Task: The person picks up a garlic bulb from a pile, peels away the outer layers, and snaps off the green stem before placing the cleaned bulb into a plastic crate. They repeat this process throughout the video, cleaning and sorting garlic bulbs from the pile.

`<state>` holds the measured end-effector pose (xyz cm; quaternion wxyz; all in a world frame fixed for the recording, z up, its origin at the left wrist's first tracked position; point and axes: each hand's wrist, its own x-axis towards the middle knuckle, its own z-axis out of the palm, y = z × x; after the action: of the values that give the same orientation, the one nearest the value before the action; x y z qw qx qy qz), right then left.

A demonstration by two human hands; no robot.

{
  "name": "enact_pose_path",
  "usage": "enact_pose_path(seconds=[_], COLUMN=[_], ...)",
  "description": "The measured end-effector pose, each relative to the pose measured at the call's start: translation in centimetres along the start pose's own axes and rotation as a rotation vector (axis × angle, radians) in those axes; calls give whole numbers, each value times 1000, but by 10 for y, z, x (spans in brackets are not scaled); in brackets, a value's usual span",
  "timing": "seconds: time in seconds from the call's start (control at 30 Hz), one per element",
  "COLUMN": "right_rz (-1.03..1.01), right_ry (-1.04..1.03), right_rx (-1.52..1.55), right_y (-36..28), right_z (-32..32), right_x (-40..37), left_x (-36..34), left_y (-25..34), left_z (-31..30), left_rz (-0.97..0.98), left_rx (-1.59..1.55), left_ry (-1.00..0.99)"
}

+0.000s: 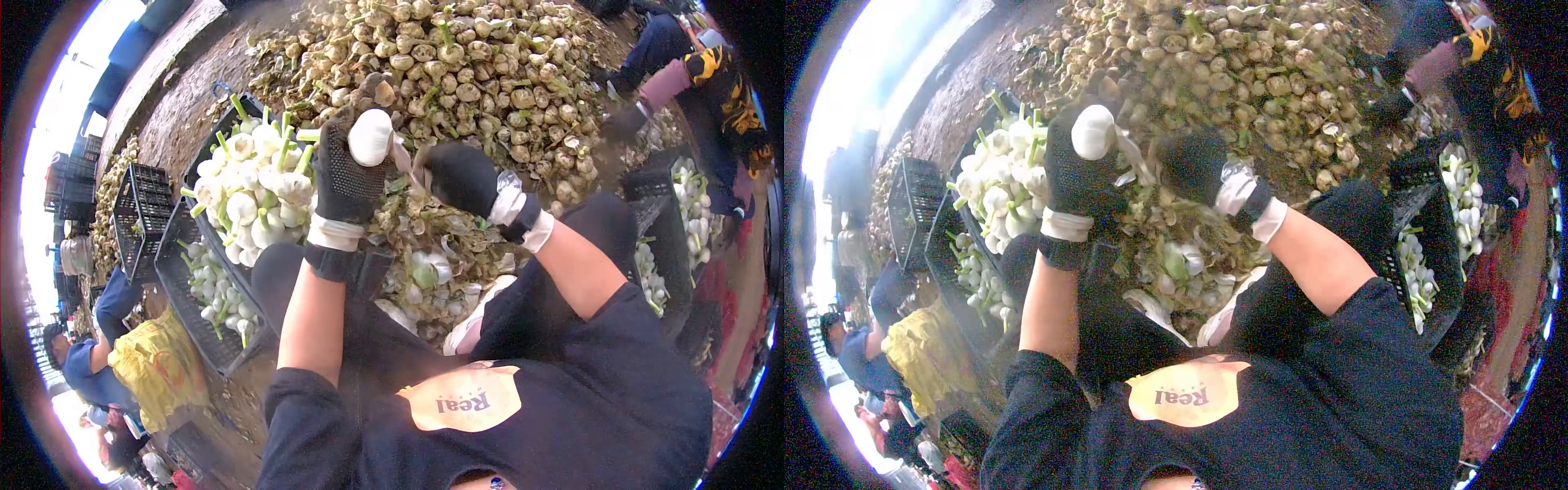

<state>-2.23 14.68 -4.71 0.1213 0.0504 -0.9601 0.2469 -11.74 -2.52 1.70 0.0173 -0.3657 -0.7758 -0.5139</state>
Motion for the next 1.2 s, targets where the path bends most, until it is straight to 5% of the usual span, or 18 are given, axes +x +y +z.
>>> enact_pose_path(seconds=[0.13, 0.2, 0.27, 0.4, 0.47, 0.5, 0.57, 0.77, 0.83, 0.93, 1.0, 1.07, 1.2], right_rz=[-99, 53, -58, -65, 141, 163, 190, 117, 22, -75, -111, -166, -134], right_ry=[-187, -27, 264, 302, 45, 82, 114, 116, 42, -91, -170, -109, -500], right_rx=[-12, 150, 448, 419, 1099, 1166, 1059, 587, 358, 256, 290, 283, -3], right_y=[-12, -18, -43, -40, -65, -76, -68, -59, -63, -45, -34, -33, 0], right_z=[-20, -29, -51, -25, -54, -63, -55, -35, -36, -22, -5, 6, 31], right_x=[0, 12, 28, 28, 28, 25, 29, 26, 23, 15, 7, -7, -24], left_x=[-8, -5, -7, -9, 1, -2, -8, -2, 5, 12, 12, 2, -18], left_y=[-2, -14, -14, -21, -22, -26, -33, -27, -39, -42, -57, -81, -131], left_z=[-6, -9, -6, 6, -1, -1, 3, -4, -15, -65, -109, -145, -159], left_rz=[95, 156, 85, 100, 327, 321, 92, 295, -398, -298, -271, -344, -551], left_rx=[180, 284, 187, 194, 374, 377, 263, 139, -603, -463, 54, 615, 777], left_ry=[254, 227, 187, 171, 130, 136, 236, 196, 291, 505, 585, 590, 413])
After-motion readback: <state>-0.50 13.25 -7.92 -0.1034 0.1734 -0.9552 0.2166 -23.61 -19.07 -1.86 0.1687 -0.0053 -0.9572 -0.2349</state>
